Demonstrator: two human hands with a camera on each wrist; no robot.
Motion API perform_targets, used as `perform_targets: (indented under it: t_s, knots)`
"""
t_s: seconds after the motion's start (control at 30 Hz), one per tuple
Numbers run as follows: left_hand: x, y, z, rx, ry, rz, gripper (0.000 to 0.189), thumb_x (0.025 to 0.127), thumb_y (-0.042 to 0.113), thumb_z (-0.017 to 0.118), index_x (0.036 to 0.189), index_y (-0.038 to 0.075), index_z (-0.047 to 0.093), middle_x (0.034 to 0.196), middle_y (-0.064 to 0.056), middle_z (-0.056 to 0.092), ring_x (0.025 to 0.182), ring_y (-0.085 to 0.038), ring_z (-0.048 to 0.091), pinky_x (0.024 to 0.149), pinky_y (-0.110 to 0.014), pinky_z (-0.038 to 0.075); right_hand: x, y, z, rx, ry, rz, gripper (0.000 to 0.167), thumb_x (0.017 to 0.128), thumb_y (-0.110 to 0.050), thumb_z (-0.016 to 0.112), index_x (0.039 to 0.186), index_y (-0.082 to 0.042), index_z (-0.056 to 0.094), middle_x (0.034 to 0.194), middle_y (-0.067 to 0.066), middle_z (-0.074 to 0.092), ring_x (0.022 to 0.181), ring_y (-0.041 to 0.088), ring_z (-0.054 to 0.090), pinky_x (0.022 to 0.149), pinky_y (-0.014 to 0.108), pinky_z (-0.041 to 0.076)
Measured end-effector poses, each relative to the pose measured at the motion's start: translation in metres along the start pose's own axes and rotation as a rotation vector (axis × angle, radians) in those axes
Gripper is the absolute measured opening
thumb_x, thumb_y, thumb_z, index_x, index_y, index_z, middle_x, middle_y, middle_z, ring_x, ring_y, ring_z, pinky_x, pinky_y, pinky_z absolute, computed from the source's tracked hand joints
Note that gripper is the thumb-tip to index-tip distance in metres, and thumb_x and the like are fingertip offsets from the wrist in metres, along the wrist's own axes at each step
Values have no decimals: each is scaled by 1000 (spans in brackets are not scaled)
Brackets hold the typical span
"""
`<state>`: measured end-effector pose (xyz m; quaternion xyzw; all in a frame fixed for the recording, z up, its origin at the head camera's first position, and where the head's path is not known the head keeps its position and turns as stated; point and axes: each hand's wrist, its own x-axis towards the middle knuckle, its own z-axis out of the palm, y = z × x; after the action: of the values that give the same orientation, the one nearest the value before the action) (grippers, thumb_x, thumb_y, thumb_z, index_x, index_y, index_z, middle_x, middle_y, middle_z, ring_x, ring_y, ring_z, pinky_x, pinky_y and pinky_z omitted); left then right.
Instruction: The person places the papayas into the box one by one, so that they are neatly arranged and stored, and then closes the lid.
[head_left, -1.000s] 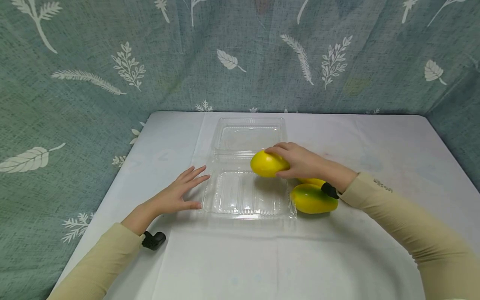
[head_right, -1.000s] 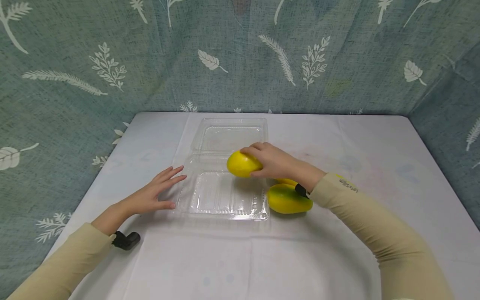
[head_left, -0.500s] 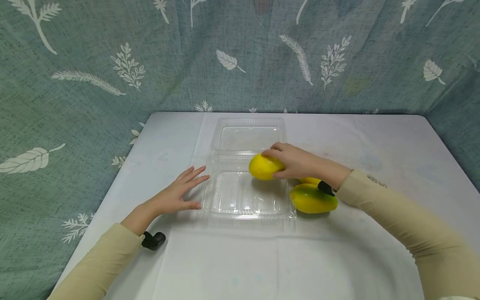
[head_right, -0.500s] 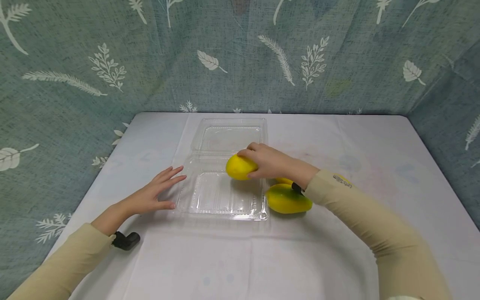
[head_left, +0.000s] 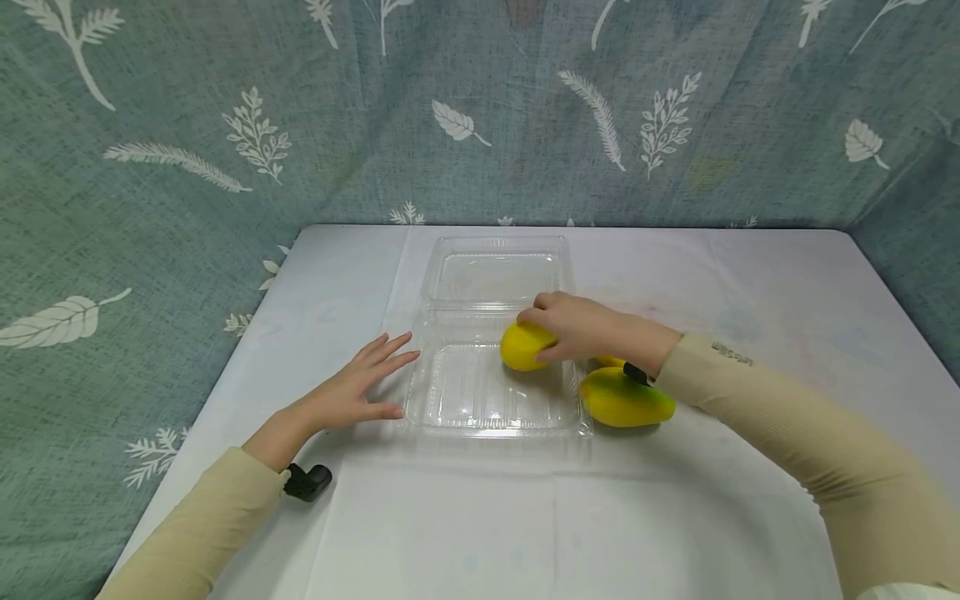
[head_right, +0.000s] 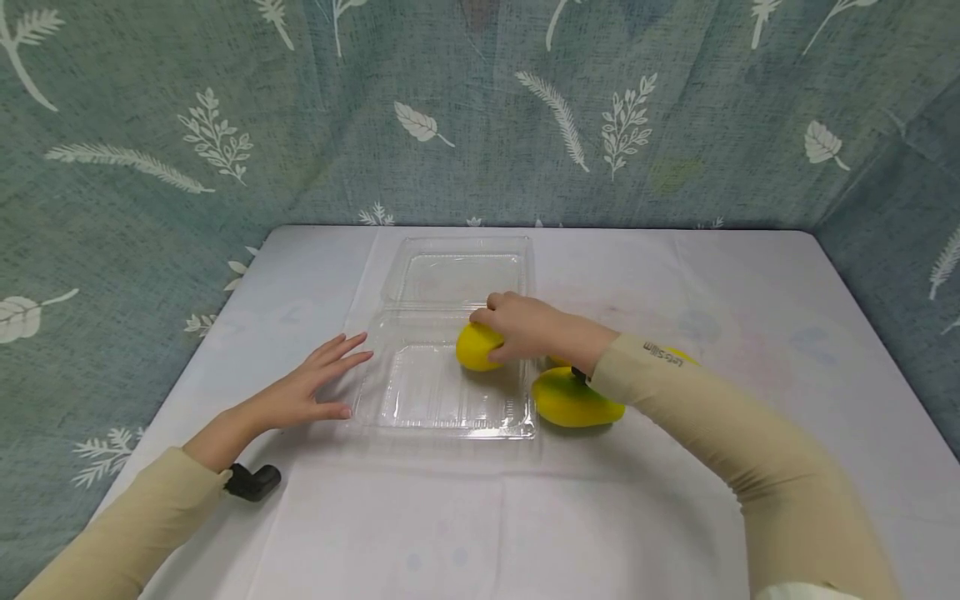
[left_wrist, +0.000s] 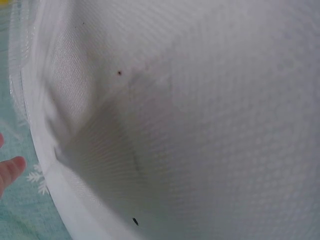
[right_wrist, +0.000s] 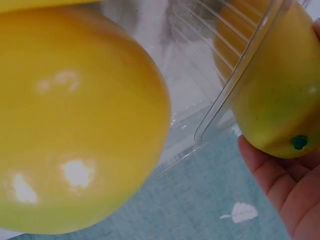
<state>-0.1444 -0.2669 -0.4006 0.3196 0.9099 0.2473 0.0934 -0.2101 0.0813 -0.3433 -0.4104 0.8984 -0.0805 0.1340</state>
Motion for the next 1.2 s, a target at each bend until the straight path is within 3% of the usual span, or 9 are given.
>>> perform_targets:
  t_s: [0.17, 0.8, 1.2]
  knots:
    - [0, -1, 0, -3, 2, -1, 77, 79, 34, 70, 143, 16, 31, 153, -3, 13, 136, -44, 6, 101, -66, 17, 1, -3, -1, -28, -23, 23, 52, 84, -29, 66, 129, -9, 49, 119, 12, 51, 105, 25, 48, 90, 38, 43]
    - [0, 1, 0, -12, -5, -12, 77, 79, 37, 69, 144, 19, 31, 154, -2, 12, 137, -42, 5, 102, -65, 16, 5, -4, -4, 59, -83, 114, 56, 82, -33, 68, 130, -12, 49, 125, 11, 48, 111, 27, 42, 96, 40, 39]
    - [-1, 0, 0, -13, -2, -13, 77, 79, 38, 69, 143, 19, 31, 154, -2, 13, 137, -42, 6, 102, -65, 17, 5, -3, -3, 68, -69, 110, 57, 81, -33, 69, 130, -13, 49, 125, 12, 47, 111, 27, 41, 96, 40, 38]
